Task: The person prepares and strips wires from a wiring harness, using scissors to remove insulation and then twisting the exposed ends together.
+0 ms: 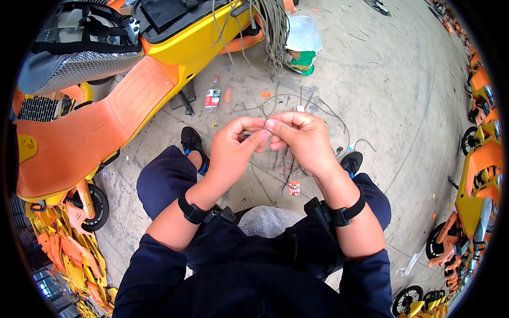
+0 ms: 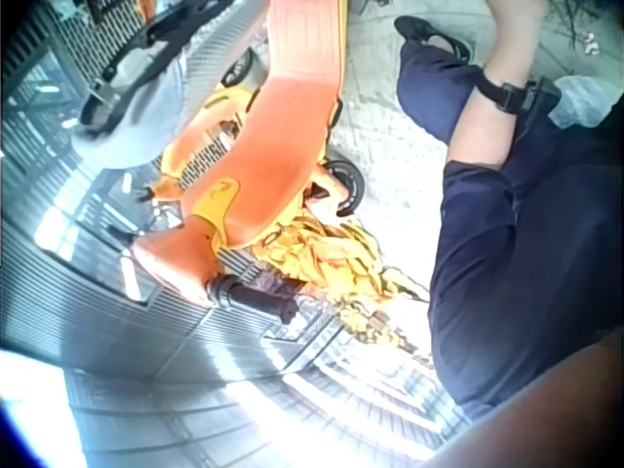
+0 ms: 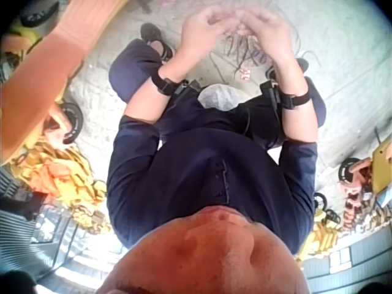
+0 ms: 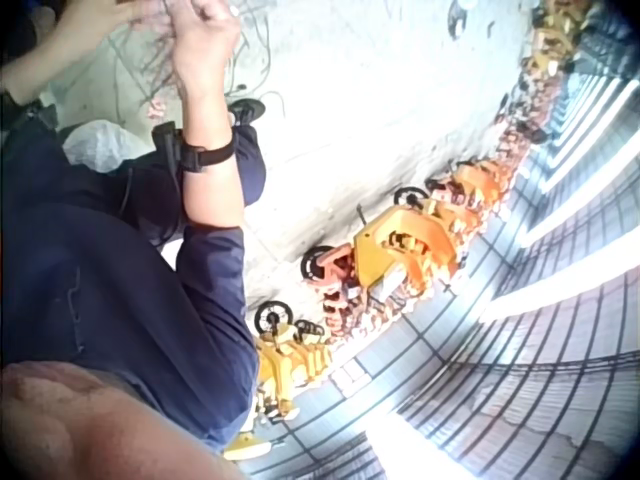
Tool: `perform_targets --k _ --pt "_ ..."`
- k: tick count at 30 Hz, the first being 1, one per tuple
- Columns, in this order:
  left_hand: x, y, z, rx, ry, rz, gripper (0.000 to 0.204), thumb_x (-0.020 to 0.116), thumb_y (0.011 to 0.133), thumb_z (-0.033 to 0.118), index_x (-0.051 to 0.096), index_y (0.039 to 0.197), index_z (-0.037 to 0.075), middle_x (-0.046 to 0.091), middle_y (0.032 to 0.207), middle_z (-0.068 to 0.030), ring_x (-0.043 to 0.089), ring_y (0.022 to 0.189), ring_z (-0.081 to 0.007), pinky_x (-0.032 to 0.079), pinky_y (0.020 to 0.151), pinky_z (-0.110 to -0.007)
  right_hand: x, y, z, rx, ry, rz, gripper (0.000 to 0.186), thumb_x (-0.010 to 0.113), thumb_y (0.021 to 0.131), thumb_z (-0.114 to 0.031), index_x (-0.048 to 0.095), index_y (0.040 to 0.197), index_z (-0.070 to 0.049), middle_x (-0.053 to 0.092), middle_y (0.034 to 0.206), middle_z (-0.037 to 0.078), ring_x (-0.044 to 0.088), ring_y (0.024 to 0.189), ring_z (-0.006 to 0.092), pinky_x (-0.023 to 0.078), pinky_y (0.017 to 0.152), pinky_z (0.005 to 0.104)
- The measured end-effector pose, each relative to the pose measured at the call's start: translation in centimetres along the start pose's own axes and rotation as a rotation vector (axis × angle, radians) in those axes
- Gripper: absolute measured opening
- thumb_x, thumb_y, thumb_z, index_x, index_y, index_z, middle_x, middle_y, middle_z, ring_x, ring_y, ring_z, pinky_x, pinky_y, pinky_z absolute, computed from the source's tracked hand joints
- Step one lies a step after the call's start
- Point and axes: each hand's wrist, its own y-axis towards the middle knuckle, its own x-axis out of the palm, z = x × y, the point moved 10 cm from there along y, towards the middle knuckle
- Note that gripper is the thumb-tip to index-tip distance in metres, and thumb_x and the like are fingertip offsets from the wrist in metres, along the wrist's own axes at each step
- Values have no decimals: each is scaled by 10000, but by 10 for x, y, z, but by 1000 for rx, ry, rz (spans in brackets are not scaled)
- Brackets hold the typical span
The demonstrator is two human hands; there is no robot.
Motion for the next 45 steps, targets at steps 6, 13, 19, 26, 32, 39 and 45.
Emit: perform_targets --k 6,13,19,26,32,39,45 --pt "-13 1 7 50 -176 103 244 610 885 87 595 1108 -12 611 844 -43 570 695 -88 475 566 -220 18 -8 -5 -33 41 -101 188 582 882 -35 625 1042 55 664 929 82 643 814 136 547 697 258" --pt "-4 4 -15 -162 -416 -92 295 582 917 175 590 1133 -26 606 864 -34 566 761 -90 470 635 -230 15 -11 -13 -124 -111 -62 179 593 868 5 618 1044 30 663 956 88 640 826 122 536 682 247" --pt "3 1 -20 -220 -498 -132 295 579 921 199 598 1114 -22 622 919 -45 566 819 -96 466 711 -245 15 -12 -15 -239 -305 1 165 666 824 -29 610 977 -9 673 804 55 635 713 88 507 606 222" --pt "0 4 -25 -246 -517 -104 282 595 910 205 610 1084 -17 640 958 -63 587 824 -112 480 711 -253 30 -27 -41 -663 -780 105 285 724 760 -75 595 1011 -36 645 755 133 641 619 189 495 539 273" --pt "-12 5 -26 -206 -529 22 259 620 891 170 619 1061 -25 655 904 -79 625 754 -127 508 679 -242 42 -35 -45 -731 -721 48 324 726 755 -102 598 1042 -25 651 788 131 644 615 255 508 530 316" --pt "-8 6 -28 -233 -370 -18 293 621 891 165 613 1095 -45 659 935 -107 650 774 -154 534 686 -270 36 -35 -40 -759 -922 205 330 711 764 -132 612 1065 -39 643 737 121 639 617 261 506 527 335" --pt "-3 6 -17 -118 -230 -49 379 545 939 234 564 1147 -82 647 993 -118 645 826 -167 540 735 -284 39 -35 -45 -843 -1093 187 280 688 736 -76 636 1008 -44 617 688 117 612 587 275 486 498 359"
